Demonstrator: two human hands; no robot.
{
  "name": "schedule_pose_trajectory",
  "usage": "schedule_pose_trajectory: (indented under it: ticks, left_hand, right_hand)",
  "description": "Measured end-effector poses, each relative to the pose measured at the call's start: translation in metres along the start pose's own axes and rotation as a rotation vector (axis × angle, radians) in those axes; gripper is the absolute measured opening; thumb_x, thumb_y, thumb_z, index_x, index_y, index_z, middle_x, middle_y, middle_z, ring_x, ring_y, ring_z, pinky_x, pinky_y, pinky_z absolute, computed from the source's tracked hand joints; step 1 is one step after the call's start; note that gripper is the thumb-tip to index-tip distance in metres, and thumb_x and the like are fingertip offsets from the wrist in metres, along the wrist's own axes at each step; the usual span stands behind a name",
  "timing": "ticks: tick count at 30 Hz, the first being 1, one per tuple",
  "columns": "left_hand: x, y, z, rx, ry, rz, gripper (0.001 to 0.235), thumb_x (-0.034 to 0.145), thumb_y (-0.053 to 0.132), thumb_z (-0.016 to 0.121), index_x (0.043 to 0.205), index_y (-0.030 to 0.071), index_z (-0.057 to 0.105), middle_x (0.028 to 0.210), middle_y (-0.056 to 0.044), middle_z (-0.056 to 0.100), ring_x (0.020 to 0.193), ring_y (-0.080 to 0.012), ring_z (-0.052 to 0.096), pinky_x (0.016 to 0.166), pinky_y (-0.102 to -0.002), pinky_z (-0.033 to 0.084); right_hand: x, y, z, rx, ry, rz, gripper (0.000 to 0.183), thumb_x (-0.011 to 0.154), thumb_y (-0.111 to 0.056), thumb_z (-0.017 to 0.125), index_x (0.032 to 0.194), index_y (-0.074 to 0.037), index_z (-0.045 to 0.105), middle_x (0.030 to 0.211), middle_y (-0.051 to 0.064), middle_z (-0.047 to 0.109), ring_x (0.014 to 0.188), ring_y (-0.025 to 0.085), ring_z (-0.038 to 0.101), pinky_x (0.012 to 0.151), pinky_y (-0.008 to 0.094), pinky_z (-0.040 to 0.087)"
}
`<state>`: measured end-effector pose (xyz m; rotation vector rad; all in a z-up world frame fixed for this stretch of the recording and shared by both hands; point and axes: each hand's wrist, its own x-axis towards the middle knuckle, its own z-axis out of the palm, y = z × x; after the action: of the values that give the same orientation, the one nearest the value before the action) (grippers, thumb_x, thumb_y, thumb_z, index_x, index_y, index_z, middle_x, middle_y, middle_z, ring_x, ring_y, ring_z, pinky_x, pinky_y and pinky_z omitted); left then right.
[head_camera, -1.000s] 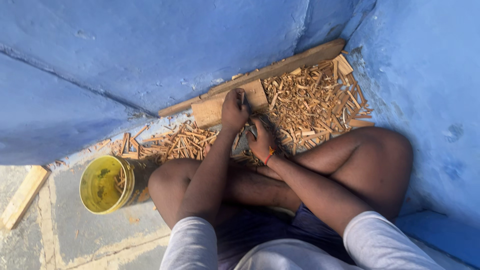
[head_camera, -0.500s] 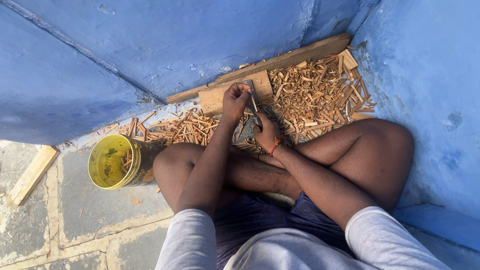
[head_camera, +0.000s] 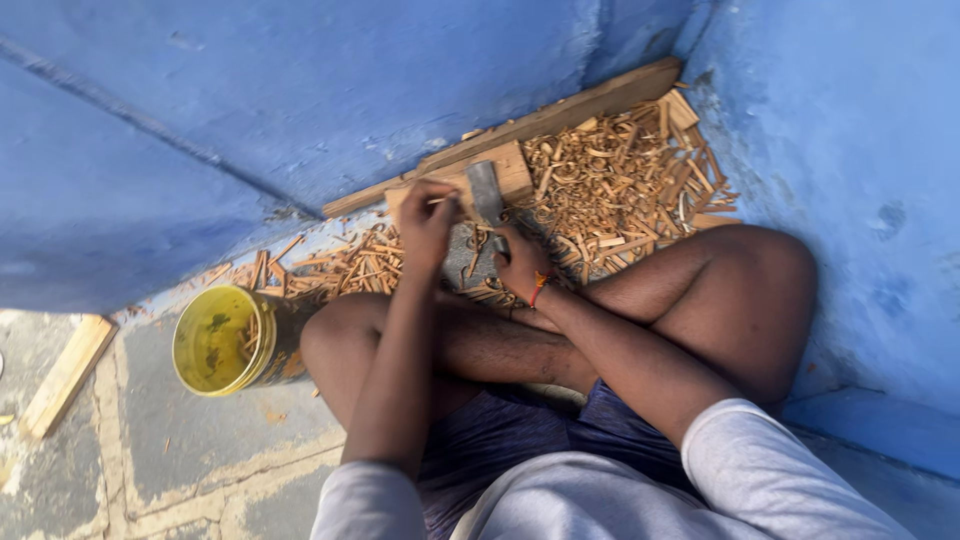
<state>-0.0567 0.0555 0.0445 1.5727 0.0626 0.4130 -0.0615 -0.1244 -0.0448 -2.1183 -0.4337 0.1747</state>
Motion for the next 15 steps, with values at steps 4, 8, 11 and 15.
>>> schedule_pose_trajectory:
  ticks: [4, 8, 11, 15]
  left_hand:
    - [-0.022, 0.041, -0.047, 0.196, 0.157, 0.172, 0.013, 0.097, -0.005, 0.064, 0.106, 0.003, 0.061, 0.103, -0.007, 0.068, 0.087, -0.0152, 0.076, 0.068, -0.026, 0.062]
    - [-0.059, 0.093, -0.122, 0.618, 0.303, 0.380, 0.016, 0.099, -0.012, 0.061, 0.110, 0.000, 0.060, 0.104, -0.010, 0.068, 0.097, -0.0187, 0.074, 0.085, -0.029, 0.060]
    - [-0.085, 0.117, -0.180, 1.105, 0.469, 0.497, 0.014, 0.094, -0.009, 0.068, 0.096, 0.005, 0.067, 0.098, -0.008, 0.070, 0.086, -0.0213, 0.070, 0.078, -0.032, 0.056]
    - [-0.115, 0.117, -0.246, 1.447, 0.614, 0.356, 0.018, 0.082, -0.008, 0.061, 0.086, 0.009, 0.067, 0.095, -0.004, 0.072, 0.086, -0.0223, 0.070, 0.077, -0.036, 0.055]
  right_hand:
    - [0.003, 0.007, 0.008, 0.004, 0.102, -0.097, 0.046, 0.087, -0.011, 0.075, 0.127, -0.009, 0.053, 0.090, 0.020, 0.070, 0.079, 0.038, 0.070, 0.067, 0.051, 0.055]
    - [0.010, 0.012, 0.017, 0.001, 0.025, -0.016, 0.045, 0.088, -0.012, 0.074, 0.125, -0.010, 0.048, 0.081, 0.018, 0.067, 0.073, 0.035, 0.070, 0.063, 0.051, 0.053]
    - [0.015, 0.015, 0.023, 0.005, 0.034, -0.033, 0.046, 0.087, -0.013, 0.074, 0.124, -0.011, 0.046, 0.082, 0.016, 0.066, 0.072, 0.033, 0.070, 0.063, 0.049, 0.053]
    - [0.019, 0.015, 0.030, 0.012, 0.003, 0.024, 0.049, 0.087, -0.014, 0.076, 0.123, -0.012, 0.044, 0.075, 0.015, 0.062, 0.071, 0.033, 0.070, 0.060, 0.050, 0.051]
